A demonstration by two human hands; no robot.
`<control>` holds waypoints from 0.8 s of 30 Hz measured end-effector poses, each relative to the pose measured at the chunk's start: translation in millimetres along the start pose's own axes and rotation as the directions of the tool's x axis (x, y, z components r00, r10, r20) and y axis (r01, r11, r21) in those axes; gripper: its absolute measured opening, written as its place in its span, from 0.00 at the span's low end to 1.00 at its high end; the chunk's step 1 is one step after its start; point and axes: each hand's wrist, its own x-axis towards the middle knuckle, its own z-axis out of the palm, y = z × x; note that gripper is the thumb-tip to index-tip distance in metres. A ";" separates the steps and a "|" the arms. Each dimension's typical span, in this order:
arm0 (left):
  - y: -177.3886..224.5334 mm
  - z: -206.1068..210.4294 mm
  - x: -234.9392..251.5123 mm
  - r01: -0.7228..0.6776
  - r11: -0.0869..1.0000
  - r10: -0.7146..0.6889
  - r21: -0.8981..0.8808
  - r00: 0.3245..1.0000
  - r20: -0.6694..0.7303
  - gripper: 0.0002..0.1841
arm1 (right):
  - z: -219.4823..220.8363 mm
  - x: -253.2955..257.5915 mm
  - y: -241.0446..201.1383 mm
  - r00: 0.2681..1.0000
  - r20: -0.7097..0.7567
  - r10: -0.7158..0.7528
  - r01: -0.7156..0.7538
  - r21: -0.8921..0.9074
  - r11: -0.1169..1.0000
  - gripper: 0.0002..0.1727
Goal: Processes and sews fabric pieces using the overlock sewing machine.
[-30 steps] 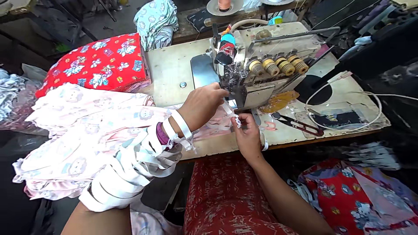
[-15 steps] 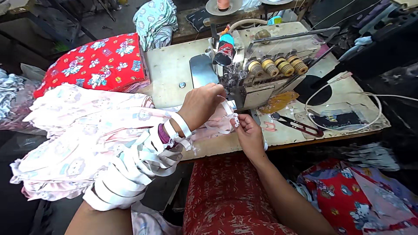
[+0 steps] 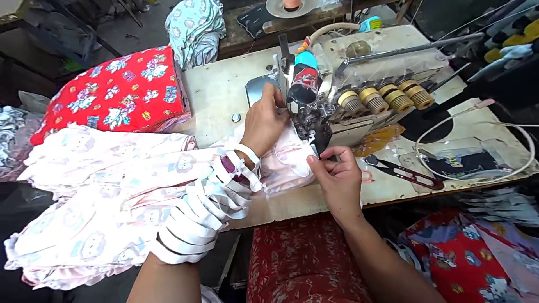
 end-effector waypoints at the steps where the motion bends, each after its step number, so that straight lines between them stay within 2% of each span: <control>1: -0.8 1.0 1.0 0.002 1.000 -0.002 0.005 1.000 -0.004 0.16 | 0.5 0.7 0.6 1.000 -0.008 -0.003 0.003 -0.005 1.000 0.14; 6: 2.3 2.5 3.4 0.037 0.999 -0.036 0.029 0.999 -0.025 0.17 | 1.5 0.1 -1.0 1.000 -0.029 -0.007 0.006 -0.034 0.999 0.13; 14: 4.3 4.4 4.2 0.085 0.996 -0.085 -0.024 0.996 -0.018 0.19 | -2.0 -6.3 2.6 0.998 -0.019 -0.058 0.058 -0.014 0.998 0.10; 19: 4.9 3.3 5.6 0.080 0.996 -0.080 -0.024 0.997 -0.006 0.20 | -1.4 -3.0 3.3 0.997 0.019 -0.073 0.075 -0.108 0.991 0.06; 21: 6.8 -1.7 1.8 0.064 0.998 -0.063 -0.030 0.997 0.035 0.20 | -9.3 -6.3 1.9 0.992 0.093 -0.090 0.110 -0.233 0.966 0.08; 24: 11.2 -30.3 -12.8 -0.008 0.999 0.014 -0.050 0.993 0.116 0.23 | -23.3 -10.1 -6.6 0.947 0.304 -0.107 0.235 -0.424 0.874 0.17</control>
